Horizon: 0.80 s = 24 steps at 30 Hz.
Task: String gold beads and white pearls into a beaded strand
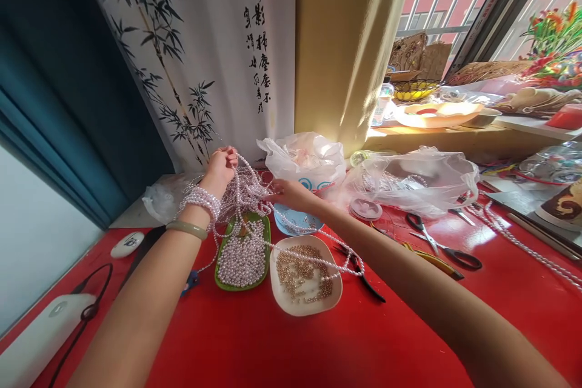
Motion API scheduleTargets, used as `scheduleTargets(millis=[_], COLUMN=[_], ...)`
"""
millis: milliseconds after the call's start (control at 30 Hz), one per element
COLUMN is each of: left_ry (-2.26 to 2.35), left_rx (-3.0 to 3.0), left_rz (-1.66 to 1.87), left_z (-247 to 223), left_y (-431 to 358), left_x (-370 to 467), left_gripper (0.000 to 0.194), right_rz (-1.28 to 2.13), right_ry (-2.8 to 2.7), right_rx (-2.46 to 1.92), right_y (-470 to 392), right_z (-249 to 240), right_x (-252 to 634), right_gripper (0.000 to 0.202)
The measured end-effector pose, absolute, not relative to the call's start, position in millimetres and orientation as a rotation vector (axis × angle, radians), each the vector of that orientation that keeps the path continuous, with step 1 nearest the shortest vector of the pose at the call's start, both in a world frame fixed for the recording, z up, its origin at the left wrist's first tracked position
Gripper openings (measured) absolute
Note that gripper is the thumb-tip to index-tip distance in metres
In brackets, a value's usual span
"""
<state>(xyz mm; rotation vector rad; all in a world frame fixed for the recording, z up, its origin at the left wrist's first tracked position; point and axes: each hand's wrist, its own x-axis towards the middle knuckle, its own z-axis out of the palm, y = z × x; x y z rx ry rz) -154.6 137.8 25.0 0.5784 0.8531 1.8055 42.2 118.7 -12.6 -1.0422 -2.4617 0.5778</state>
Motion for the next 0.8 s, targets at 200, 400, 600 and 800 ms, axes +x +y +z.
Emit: scheduleTargets(millis=[200, 400, 600, 800], left_ry=[0.778, 0.74, 0.735, 0.726], left_rx=[0.622, 0.68, 0.713, 0.782], left_rz=[1.757, 1.67, 1.716, 1.688], left_z=[50, 67, 76, 65], left_y=[128, 119, 120, 116], left_x=[-138, -110, -110, -111], left_gripper=[0.028, 0.028, 0.028, 0.026], right_rz=[0.792, 0.907, 0.925, 0.865], right_ry=[-2.346, -2.257, -2.264, -2.315], right_rx=[-0.92, -0.832, -0.806, -0.867], right_y=[127, 117, 112, 106], right_z=[-8, 12, 11, -1], right_x=[28, 37, 50, 80], right_gripper=[0.024, 0.036, 0.034, 0.034])
